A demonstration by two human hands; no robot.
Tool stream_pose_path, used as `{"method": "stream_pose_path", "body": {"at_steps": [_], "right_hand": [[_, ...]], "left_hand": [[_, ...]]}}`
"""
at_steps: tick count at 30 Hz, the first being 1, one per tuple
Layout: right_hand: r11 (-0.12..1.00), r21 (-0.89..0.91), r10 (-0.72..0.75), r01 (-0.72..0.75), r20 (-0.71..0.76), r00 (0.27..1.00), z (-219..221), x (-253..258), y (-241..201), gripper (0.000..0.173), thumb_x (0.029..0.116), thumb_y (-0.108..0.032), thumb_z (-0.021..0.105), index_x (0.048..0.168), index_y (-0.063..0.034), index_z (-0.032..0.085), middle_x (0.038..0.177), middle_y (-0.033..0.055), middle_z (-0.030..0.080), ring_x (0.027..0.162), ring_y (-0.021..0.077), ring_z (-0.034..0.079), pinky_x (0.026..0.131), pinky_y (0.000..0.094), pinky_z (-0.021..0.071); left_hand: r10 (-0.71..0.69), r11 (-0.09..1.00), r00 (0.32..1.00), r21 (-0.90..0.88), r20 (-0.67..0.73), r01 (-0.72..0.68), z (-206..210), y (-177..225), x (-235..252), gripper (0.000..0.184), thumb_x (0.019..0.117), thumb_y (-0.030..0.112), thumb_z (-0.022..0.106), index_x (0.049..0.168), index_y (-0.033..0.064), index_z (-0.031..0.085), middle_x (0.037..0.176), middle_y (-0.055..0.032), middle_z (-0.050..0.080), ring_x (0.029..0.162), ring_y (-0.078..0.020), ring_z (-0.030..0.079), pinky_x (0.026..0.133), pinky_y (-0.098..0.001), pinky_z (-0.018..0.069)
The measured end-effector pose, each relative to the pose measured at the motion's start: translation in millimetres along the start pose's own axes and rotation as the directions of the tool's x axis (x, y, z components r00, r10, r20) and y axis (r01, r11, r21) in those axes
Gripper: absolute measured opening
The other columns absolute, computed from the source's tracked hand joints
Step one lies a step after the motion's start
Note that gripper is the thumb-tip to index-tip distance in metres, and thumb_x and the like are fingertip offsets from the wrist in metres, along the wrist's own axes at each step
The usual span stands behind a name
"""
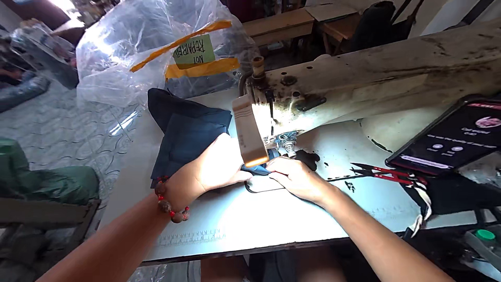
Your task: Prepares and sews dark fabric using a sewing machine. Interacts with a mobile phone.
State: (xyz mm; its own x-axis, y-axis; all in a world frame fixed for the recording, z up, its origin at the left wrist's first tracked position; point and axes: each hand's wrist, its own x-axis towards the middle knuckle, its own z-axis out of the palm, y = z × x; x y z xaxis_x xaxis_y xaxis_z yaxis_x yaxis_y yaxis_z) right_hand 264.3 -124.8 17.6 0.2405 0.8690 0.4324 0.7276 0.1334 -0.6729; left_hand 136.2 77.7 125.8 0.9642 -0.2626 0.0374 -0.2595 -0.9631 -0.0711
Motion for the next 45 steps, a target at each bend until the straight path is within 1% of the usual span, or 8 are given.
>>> {"method": "stream_pose_path", "body": {"at_steps": [10, 15, 20, 23, 25, 38, 41, 45], "right_hand": [[0.998, 0.054, -0.01, 0.009, 0.015, 1.0, 1.6, -1.2, 4.1, 0.017, 0.0975, -0.009, 0.06, 0.096, -0.002, 0.076, 0.104, 0.0095, 0.075, 0.112, 0.0166, 0.068, 0.102, 0.0309, 0.0512], [0.989, -0.007, -0.144, 0.145, 0.04, 0.989, 0.1, -4.1, 6.4, 0.019, 0.0949, -0.006, 0.058, 0.09, -0.0028, 0.077, 0.103, 0.0089, 0.075, 0.113, 0.0194, 0.067, 0.104, 0.0324, 0.0498], [0.973, -0.116, -0.193, 0.201, 0.079, 0.978, -0.2, -22.2, -6.6, 0.024, 0.099, -0.01, 0.055, 0.096, -0.0044, 0.078, 0.11, 0.0101, 0.077, 0.116, 0.0211, 0.069, 0.106, 0.0348, 0.0497], [0.974, -0.118, -0.19, 0.194, 0.048, 0.981, -0.5, -29.6, -9.4, 0.022, 0.0999, -0.011, 0.057, 0.094, -0.0039, 0.077, 0.11, 0.01, 0.077, 0.115, 0.0205, 0.069, 0.105, 0.0328, 0.0501], [0.973, -0.137, -0.184, 0.187, 0.041, 0.982, 0.3, -30.4, -10.1, 0.023, 0.1004, -0.012, 0.057, 0.096, -0.0041, 0.078, 0.114, 0.0091, 0.077, 0.117, 0.0202, 0.069, 0.106, 0.0328, 0.0495], [0.966, -0.168, -0.19, 0.194, 0.043, 0.981, -3.6, -18.6, -4.3, 0.021, 0.0997, -0.011, 0.058, 0.095, -0.0038, 0.077, 0.107, 0.0102, 0.077, 0.112, 0.0198, 0.07, 0.104, 0.0311, 0.0503], [0.976, -0.154, -0.155, 0.156, 0.018, 0.988, -5.4, -5.9, 4.7, 0.019, 0.098, -0.012, 0.061, 0.095, -0.0047, 0.078, 0.105, 0.0076, 0.076, 0.106, 0.0168, 0.07, 0.098, 0.0302, 0.0522], [0.986, -0.119, -0.118, 0.114, -0.022, 0.993, -5.6, 3.8, 12.9, 0.017, 0.0958, -0.011, 0.063, 0.095, -0.004, 0.078, 0.104, 0.0085, 0.075, 0.107, 0.0166, 0.068, 0.098, 0.0297, 0.0519]], "left_hand": [[-0.016, 1.0, 0.993, 0.017, -0.118, 0.018, 15.0, 10.1, -4.6, 0.029, 0.0929, 0.042, 0.063, 0.081, 0.0182, 0.074, 0.071, -0.0024, 0.061, 0.074, -0.0237, 0.061, 0.07, -0.0443, 0.0418], [0.13, 0.985, 0.984, -0.095, -0.121, -0.142, 24.0, 26.9, -6.1, 0.02, 0.0992, 0.032, 0.058, 0.095, 0.0265, 0.077, 0.092, 0.0031, 0.068, 0.093, -0.0182, 0.063, 0.085, -0.0434, 0.0467], [0.208, 0.958, 0.955, -0.154, -0.213, -0.243, 52.5, 43.3, -7.3, 0.021, 0.1, 0.03, 0.059, 0.096, 0.0152, 0.073, 0.078, -0.002, 0.064, 0.079, -0.0208, 0.063, 0.083, -0.0397, 0.0469], [0.169, 0.973, 0.974, -0.133, -0.152, -0.19, 61.6, 25.8, -10.1, 0.044, 0.0953, 0.056, 0.058, 0.109, 0.0163, 0.072, 0.111, -0.0017, 0.073, 0.099, -0.0209, 0.066, 0.088, -0.0409, 0.0499], [0.113, 0.988, 0.988, -0.096, -0.1, -0.123, 67.6, 19.7, -15.2, 0.051, 0.0973, 0.059, 0.05, 0.116, 0.0173, 0.072, 0.126, -0.0011, 0.071, 0.102, -0.022, 0.066, 0.084, -0.0408, 0.0502], [0.042, 0.993, 0.989, -0.108, -0.144, -0.057, 70.9, 20.5, -13.8, 0.046, 0.1041, 0.036, 0.034, 0.112, 0.0137, 0.073, 0.121, -0.003, 0.072, 0.095, -0.0236, 0.065, 0.075, -0.0388, 0.048], [-0.053, 0.998, 0.97, 0.016, -0.238, 0.058, 62.0, 12.7, -1.5, 0.034, 0.0951, 0.02, 0.042, 0.1, 0.0106, 0.074, 0.103, -0.0077, 0.072, 0.086, -0.0316, 0.064, 0.063, -0.045, 0.0449], [-0.086, 0.993, 0.983, 0.07, -0.162, 0.099, 14.8, 5.8, -2.1, 0.023, 0.0983, 0.017, 0.061, 0.114, 0.0083, 0.075, 0.118, -0.0116, 0.07, 0.102, -0.0348, 0.064, 0.08, -0.049, 0.0494]]}}
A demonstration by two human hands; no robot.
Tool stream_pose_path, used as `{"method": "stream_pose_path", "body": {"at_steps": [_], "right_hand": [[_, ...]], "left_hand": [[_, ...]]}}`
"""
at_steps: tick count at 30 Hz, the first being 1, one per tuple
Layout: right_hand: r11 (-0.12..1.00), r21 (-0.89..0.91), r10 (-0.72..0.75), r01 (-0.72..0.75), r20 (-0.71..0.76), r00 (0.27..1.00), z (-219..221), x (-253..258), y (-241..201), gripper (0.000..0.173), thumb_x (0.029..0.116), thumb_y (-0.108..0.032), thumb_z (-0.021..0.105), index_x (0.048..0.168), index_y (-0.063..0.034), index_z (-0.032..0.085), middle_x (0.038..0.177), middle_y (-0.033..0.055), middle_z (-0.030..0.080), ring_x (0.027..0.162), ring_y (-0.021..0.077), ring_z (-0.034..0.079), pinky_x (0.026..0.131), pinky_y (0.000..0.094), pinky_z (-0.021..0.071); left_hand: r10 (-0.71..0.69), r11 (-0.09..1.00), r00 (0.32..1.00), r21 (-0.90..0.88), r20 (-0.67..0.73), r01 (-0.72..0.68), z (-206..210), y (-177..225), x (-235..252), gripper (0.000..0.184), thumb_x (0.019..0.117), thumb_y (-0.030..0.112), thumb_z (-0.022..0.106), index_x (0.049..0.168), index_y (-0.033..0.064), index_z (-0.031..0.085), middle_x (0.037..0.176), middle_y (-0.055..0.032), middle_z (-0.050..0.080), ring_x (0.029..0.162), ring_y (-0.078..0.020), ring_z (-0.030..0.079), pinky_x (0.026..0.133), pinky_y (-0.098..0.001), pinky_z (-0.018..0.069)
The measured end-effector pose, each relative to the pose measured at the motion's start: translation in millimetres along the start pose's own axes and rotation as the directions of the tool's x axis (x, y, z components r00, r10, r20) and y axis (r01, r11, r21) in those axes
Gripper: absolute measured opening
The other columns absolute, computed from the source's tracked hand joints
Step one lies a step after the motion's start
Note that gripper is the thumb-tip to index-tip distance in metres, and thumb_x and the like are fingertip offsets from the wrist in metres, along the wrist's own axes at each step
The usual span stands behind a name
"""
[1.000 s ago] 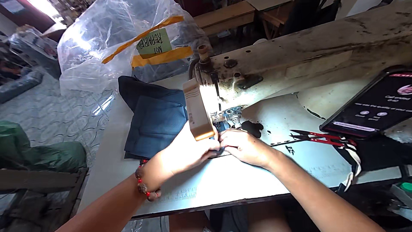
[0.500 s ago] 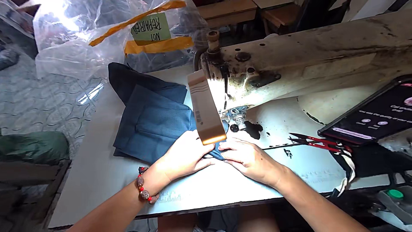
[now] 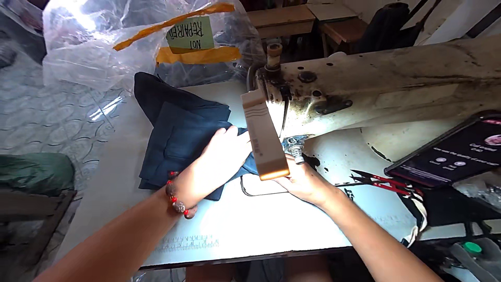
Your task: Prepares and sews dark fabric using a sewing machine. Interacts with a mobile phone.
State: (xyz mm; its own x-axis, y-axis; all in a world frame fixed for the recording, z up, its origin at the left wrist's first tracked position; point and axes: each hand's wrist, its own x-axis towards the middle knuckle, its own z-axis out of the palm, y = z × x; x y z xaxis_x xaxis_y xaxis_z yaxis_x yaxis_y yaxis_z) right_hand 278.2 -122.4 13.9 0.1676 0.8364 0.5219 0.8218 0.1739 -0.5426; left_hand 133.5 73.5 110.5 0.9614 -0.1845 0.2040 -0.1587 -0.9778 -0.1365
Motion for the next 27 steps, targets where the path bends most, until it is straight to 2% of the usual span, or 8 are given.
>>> {"method": "stream_pose_path", "body": {"at_steps": [2, 4, 6, 10, 16, 19, 24, 27], "right_hand": [[1.0, 0.003, 0.026, -0.026, 0.003, 1.0, -0.7, 0.7, 0.6, 0.017, 0.0958, -0.011, 0.063, 0.097, -0.0047, 0.079, 0.104, 0.0081, 0.075, 0.107, 0.0164, 0.068, 0.097, 0.0287, 0.0514], [1.0, -0.003, 0.027, -0.027, 0.011, 1.0, -0.7, -0.3, 0.9, 0.018, 0.0963, -0.014, 0.063, 0.098, -0.0071, 0.079, 0.103, 0.0055, 0.075, 0.106, 0.0144, 0.067, 0.097, 0.0275, 0.051], [1.0, -0.019, 0.014, -0.014, 0.017, 1.0, 0.1, -0.9, -0.1, 0.018, 0.0963, -0.018, 0.064, 0.098, -0.0085, 0.079, 0.102, 0.004, 0.075, 0.105, 0.0139, 0.067, 0.097, 0.028, 0.0509], [1.0, -0.03, 0.003, -0.003, 0.0, 1.0, 0.8, 1.3, -3.5, 0.019, 0.0973, -0.017, 0.062, 0.092, -0.0075, 0.078, 0.093, 0.004, 0.073, 0.098, 0.0144, 0.066, 0.091, 0.028, 0.0514], [0.999, -0.039, -0.027, 0.028, 0.025, 0.999, 2.8, -1.0, 1.7, 0.021, 0.0988, -0.017, 0.06, 0.095, -0.0071, 0.078, 0.099, 0.0058, 0.074, 0.102, 0.018, 0.067, 0.093, 0.0315, 0.0525], [0.988, -0.093, -0.114, 0.12, 0.067, 0.991, 2.6, -4.7, -1.0, 0.02, 0.0995, -0.015, 0.059, 0.095, -0.0095, 0.077, 0.102, 0.0048, 0.072, 0.105, 0.0196, 0.066, 0.094, 0.0348, 0.0531], [0.967, -0.16, -0.193, 0.198, 0.044, 0.98, 5.8, -26.1, -22.5, 0.024, 0.101, -0.012, 0.055, 0.094, -0.0061, 0.077, 0.106, 0.0086, 0.077, 0.11, 0.0228, 0.071, 0.101, 0.0347, 0.0533], [0.971, -0.174, -0.16, 0.163, 0.028, 0.987, 6.0, -32.7, -29.5, 0.023, 0.1007, -0.01, 0.056, 0.095, -0.0058, 0.077, 0.106, 0.0087, 0.077, 0.112, 0.0231, 0.071, 0.103, 0.034, 0.0521]], "left_hand": [[0.047, 0.994, 0.995, -0.1, 0.093, -0.037, -28.3, -0.4, -3.8, 0.026, 0.1, 0.026, 0.057, 0.116, 0.0138, 0.075, 0.111, -0.0077, 0.071, 0.107, -0.0282, 0.065, 0.089, -0.0469, 0.0515], [0.094, 0.984, 0.978, -0.17, 0.186, -0.062, -32.2, -1.8, 1.6, 0.025, 0.0932, 0.035, 0.059, 0.093, 0.016, 0.076, 0.085, -0.0023, 0.068, 0.087, -0.0212, 0.066, 0.072, -0.0419, 0.0497], [0.157, 0.981, 0.97, -0.138, 0.184, -0.133, -25.7, -4.0, 3.2, 0.024, 0.0923, 0.034, 0.057, 0.088, 0.0156, 0.071, 0.076, -0.0008, 0.063, 0.075, -0.0185, 0.063, 0.063, -0.0377, 0.0479], [0.14, 0.99, 0.983, -0.019, 0.118, -0.138, -15.1, -10.1, 0.7, 0.03, 0.0958, 0.033, 0.058, 0.116, 0.019, 0.075, 0.095, -0.0048, 0.071, 0.087, -0.0237, 0.066, 0.073, -0.0416, 0.0503], [0.13, 0.991, 0.988, -0.002, 0.085, -0.131, -10.4, 9.9, -0.9, 0.027, 0.0985, 0.036, 0.059, 0.086, 0.0188, 0.075, 0.077, -0.0029, 0.059, 0.077, -0.0235, 0.061, 0.066, -0.0404, 0.0454], [0.19, 0.975, 0.978, -0.131, 0.09, -0.177, -0.1, 35.8, -6.9, 0.024, 0.1031, 0.03, 0.056, 0.091, 0.0193, 0.074, 0.088, -0.0012, 0.066, 0.086, -0.0225, 0.063, 0.071, -0.0394, 0.0501], [0.187, 0.96, 0.982, -0.204, -0.034, -0.19, 31.9, 53.8, -20.6, 0.025, 0.1017, 0.026, 0.056, 0.09, 0.0103, 0.071, 0.072, -0.0068, 0.061, 0.069, -0.0274, 0.062, 0.058, -0.0388, 0.0457], [0.183, 0.963, 0.983, -0.199, -0.018, -0.183, 35.5, 39.8, -25.3, 0.033, 0.1008, 0.04, 0.055, 0.102, 0.0124, 0.073, 0.101, -0.0037, 0.071, 0.086, -0.0248, 0.065, 0.067, -0.0389, 0.0493]]}}
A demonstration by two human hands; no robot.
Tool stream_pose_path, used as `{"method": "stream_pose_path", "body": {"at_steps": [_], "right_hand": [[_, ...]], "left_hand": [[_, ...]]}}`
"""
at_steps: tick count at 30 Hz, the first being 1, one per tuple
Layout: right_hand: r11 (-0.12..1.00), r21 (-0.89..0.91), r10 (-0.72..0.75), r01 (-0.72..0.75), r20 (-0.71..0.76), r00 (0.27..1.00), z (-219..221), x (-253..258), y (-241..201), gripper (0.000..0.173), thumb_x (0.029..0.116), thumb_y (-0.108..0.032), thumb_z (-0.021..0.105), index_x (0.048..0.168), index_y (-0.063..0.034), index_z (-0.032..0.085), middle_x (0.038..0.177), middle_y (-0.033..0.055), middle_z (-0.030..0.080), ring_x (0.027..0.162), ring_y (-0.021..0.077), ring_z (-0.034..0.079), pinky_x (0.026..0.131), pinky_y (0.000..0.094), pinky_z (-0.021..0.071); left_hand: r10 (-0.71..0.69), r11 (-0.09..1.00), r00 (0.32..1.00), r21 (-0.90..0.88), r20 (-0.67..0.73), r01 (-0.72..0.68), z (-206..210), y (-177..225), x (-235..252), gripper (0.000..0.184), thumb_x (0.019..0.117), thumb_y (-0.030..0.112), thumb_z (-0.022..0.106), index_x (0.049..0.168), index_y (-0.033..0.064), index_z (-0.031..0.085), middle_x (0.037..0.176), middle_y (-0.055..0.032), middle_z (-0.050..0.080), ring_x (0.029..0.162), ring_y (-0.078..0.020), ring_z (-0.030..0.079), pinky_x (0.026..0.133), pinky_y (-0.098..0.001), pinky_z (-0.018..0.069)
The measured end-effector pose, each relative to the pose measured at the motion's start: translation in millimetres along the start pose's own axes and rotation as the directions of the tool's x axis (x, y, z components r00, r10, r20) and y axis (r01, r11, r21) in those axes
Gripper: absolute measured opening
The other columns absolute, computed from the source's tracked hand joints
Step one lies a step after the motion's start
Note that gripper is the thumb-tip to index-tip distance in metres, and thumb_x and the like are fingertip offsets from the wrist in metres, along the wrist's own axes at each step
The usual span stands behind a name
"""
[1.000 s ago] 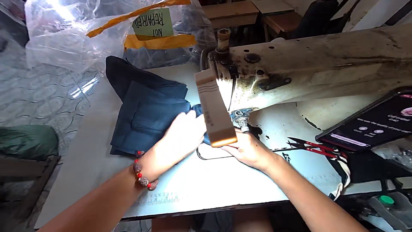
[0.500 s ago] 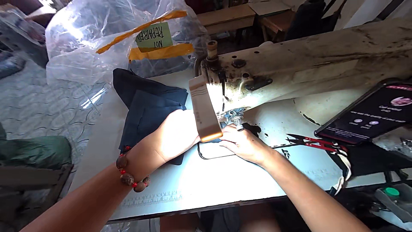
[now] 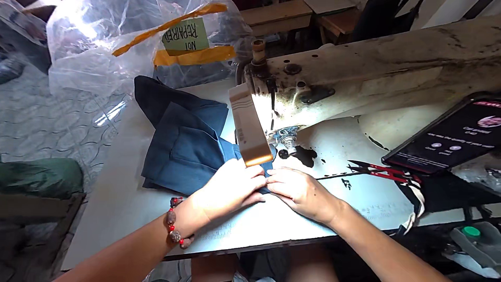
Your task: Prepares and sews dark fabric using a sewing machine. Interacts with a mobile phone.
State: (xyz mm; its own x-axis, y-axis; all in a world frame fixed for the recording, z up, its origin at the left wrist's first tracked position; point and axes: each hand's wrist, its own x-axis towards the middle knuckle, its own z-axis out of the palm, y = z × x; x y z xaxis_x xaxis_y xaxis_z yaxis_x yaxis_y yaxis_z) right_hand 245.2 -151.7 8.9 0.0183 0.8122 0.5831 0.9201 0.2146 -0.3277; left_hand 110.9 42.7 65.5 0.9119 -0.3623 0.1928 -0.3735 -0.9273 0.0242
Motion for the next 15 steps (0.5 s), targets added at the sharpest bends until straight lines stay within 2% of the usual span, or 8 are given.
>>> {"method": "stream_pose_path", "body": {"at_steps": [1, 3, 6, 9, 11, 15], "right_hand": [[1.0, -0.01, 0.002, -0.002, -0.006, 1.0, 0.3, -0.4, -0.7, 0.022, 0.1005, -0.01, 0.056, 0.096, -0.0062, 0.078, 0.106, 0.0087, 0.078, 0.112, 0.0233, 0.071, 0.104, 0.0341, 0.052], [0.999, -0.044, -0.008, 0.007, -0.013, 1.0, 0.6, -1.0, -1.4, 0.023, 0.1001, -0.01, 0.055, 0.097, -0.0078, 0.078, 0.105, 0.008, 0.077, 0.111, 0.0224, 0.071, 0.103, 0.0336, 0.0524], [0.998, -0.058, -0.005, 0.004, -0.024, 1.0, 1.1, -2.6, -2.2, 0.024, 0.1005, -0.01, 0.055, 0.098, -0.0083, 0.078, 0.104, 0.0081, 0.077, 0.108, 0.0213, 0.071, 0.1, 0.0314, 0.0531], [0.998, -0.067, 0.0, -0.001, -0.019, 1.0, -1.1, 0.3, -3.0, 0.023, 0.0998, -0.01, 0.055, 0.097, -0.0085, 0.078, 0.103, 0.0078, 0.077, 0.105, 0.0204, 0.072, 0.098, 0.0306, 0.0537], [0.997, -0.075, 0.005, -0.006, -0.015, 1.0, -2.6, 4.7, -0.7, 0.023, 0.0992, -0.01, 0.055, 0.095, -0.0088, 0.078, 0.101, 0.0074, 0.077, 0.103, 0.0197, 0.072, 0.096, 0.0301, 0.0539], [0.998, -0.054, 0.028, -0.03, -0.026, 0.999, -3.8, 17.0, 15.8, 0.021, 0.098, -0.011, 0.058, 0.093, -0.0081, 0.078, 0.098, 0.0057, 0.077, 0.103, 0.0175, 0.072, 0.097, 0.0304, 0.054]], "left_hand": [[-0.018, 1.0, 1.0, 0.016, 0.019, 0.018, 1.2, -2.8, -2.8, 0.036, 0.1013, 0.043, 0.052, 0.104, 0.0124, 0.072, 0.109, -0.003, 0.073, 0.09, -0.0247, 0.065, 0.069, -0.0389, 0.0491], [-0.041, 0.999, 0.999, 0.024, 0.033, 0.04, 4.1, -1.2, -6.9, 0.039, 0.1016, 0.042, 0.05, 0.108, 0.0096, 0.071, 0.115, -0.006, 0.073, 0.092, -0.0277, 0.067, 0.069, -0.0408, 0.0505], [-0.052, 0.998, 0.998, 0.023, -0.022, 0.052, 9.5, 6.8, -10.8, 0.038, 0.1008, 0.038, 0.053, 0.112, 0.0067, 0.07, 0.114, -0.0095, 0.072, 0.092, -0.0294, 0.069, 0.069, -0.0407, 0.053], [-0.058, 0.998, 0.998, 0.018, -0.032, 0.058, 11.2, 8.3, -10.2, 0.036, 0.1015, 0.037, 0.052, 0.108, 0.0066, 0.07, 0.111, -0.0094, 0.072, 0.09, -0.0285, 0.068, 0.069, -0.0396, 0.0525], [-0.077, 0.997, 0.997, 0.003, -0.001, 0.077, 10.5, 5.8, -7.6, 0.037, 0.1018, 0.038, 0.051, 0.105, 0.007, 0.07, 0.111, -0.0091, 0.072, 0.092, -0.0282, 0.068, 0.069, -0.0399, 0.0524], [-0.154, 0.988, 0.985, -0.007, 0.079, 0.155, 6.5, -4.4, 2.4, 0.039, 0.1043, 0.036, 0.046, 0.107, 0.007, 0.071, 0.114, -0.0087, 0.071, 0.096, -0.029, 0.068, 0.073, -0.0425, 0.0533]]}}
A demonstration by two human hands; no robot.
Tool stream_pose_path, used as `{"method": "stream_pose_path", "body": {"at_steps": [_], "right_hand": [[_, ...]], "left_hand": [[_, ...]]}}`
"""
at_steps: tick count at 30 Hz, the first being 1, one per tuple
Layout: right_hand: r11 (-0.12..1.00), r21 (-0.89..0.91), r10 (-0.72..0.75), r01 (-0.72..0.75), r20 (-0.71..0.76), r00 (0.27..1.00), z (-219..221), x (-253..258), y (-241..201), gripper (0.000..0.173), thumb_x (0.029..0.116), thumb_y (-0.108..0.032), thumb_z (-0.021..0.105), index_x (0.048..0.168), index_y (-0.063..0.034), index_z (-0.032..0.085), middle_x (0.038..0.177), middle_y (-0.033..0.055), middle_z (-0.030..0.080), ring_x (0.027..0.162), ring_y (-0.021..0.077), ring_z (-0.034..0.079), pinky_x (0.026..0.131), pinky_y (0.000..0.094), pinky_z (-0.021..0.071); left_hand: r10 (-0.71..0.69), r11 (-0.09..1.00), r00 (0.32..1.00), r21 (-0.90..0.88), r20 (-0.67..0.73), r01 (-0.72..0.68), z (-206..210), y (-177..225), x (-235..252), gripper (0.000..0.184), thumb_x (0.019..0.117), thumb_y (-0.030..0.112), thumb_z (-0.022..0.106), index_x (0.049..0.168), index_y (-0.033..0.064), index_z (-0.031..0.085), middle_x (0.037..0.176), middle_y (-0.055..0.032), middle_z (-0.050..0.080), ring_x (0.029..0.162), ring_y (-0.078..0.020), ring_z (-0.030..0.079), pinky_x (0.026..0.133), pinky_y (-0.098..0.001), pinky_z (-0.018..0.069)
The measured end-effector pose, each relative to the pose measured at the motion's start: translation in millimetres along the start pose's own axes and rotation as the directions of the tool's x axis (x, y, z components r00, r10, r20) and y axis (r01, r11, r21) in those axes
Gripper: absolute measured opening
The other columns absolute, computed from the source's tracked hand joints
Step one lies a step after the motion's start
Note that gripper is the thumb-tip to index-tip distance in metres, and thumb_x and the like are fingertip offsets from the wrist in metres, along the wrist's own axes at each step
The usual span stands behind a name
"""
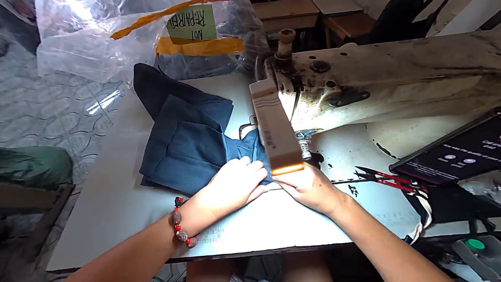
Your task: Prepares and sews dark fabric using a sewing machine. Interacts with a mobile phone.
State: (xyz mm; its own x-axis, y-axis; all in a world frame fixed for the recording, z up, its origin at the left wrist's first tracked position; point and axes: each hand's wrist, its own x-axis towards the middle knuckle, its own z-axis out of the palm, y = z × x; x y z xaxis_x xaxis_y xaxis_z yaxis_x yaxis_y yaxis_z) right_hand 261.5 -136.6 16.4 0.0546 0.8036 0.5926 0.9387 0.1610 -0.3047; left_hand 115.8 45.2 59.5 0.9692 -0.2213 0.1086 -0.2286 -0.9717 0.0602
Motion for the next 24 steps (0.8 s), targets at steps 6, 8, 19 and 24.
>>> {"method": "stream_pose_path", "body": {"at_steps": [6, 8, 19, 24], "right_hand": [[0.994, 0.062, 0.089, -0.086, -0.056, 0.994, 5.3, 11.5, 14.7, 0.018, 0.0945, -0.01, 0.061, 0.092, -0.0071, 0.079, 0.098, 0.007, 0.076, 0.102, 0.015, 0.07, 0.095, 0.027, 0.053], [0.992, 0.077, 0.107, -0.102, -0.053, 0.993, 6.8, 11.3, 14.5, 0.018, 0.0938, -0.01, 0.062, 0.094, -0.0064, 0.08, 0.099, 0.0079, 0.076, 0.102, 0.0159, 0.07, 0.095, 0.0275, 0.0534], [0.991, 0.099, 0.09, -0.092, 0.018, 0.996, 6.5, 13.7, 16.9, 0.018, 0.0967, -0.01, 0.061, 0.1, -0.0074, 0.078, 0.098, 0.0058, 0.074, 0.101, 0.0185, 0.068, 0.094, 0.032, 0.0529], [0.997, 0.079, -0.021, 0.021, -0.001, 1.0, 8.6, 7.1, 18.3, 0.024, 0.0995, -0.013, 0.058, 0.109, -0.0099, 0.079, 0.108, 0.0063, 0.076, 0.112, 0.0208, 0.069, 0.102, 0.0357, 0.0522]], "left_hand": [[-0.107, 0.986, 0.994, 0.132, -0.003, 0.106, -45.9, -14.5, 13.6, 0.028, 0.0997, 0.014, 0.055, 0.12, 0.0051, 0.073, 0.124, -0.0138, 0.069, 0.116, -0.0379, 0.063, 0.088, -0.0523, 0.0522], [-0.041, 0.993, 0.999, 0.112, 0.023, 0.038, -79.4, -12.4, 4.6, 0.029, 0.1008, 0.009, 0.057, 0.127, 0.0058, 0.07, 0.126, -0.0131, 0.067, 0.121, -0.0347, 0.059, 0.097, -0.0493, 0.0467], [0.134, 0.911, 0.981, 0.373, 0.139, -0.177, -80.6, -10.6, 18.0, 0.024, 0.1011, 0.032, 0.06, 0.088, 0.0152, 0.072, 0.076, -0.0038, 0.06, 0.078, -0.023, 0.06, 0.071, -0.0406, 0.0439], [0.204, 0.954, 0.974, 0.203, 0.099, -0.22, -50.6, 12.8, 12.3, 0.028, 0.1027, 0.027, 0.056, 0.084, 0.0115, 0.071, 0.078, -0.0041, 0.067, 0.077, -0.0237, 0.066, 0.066, -0.04, 0.0502]]}}
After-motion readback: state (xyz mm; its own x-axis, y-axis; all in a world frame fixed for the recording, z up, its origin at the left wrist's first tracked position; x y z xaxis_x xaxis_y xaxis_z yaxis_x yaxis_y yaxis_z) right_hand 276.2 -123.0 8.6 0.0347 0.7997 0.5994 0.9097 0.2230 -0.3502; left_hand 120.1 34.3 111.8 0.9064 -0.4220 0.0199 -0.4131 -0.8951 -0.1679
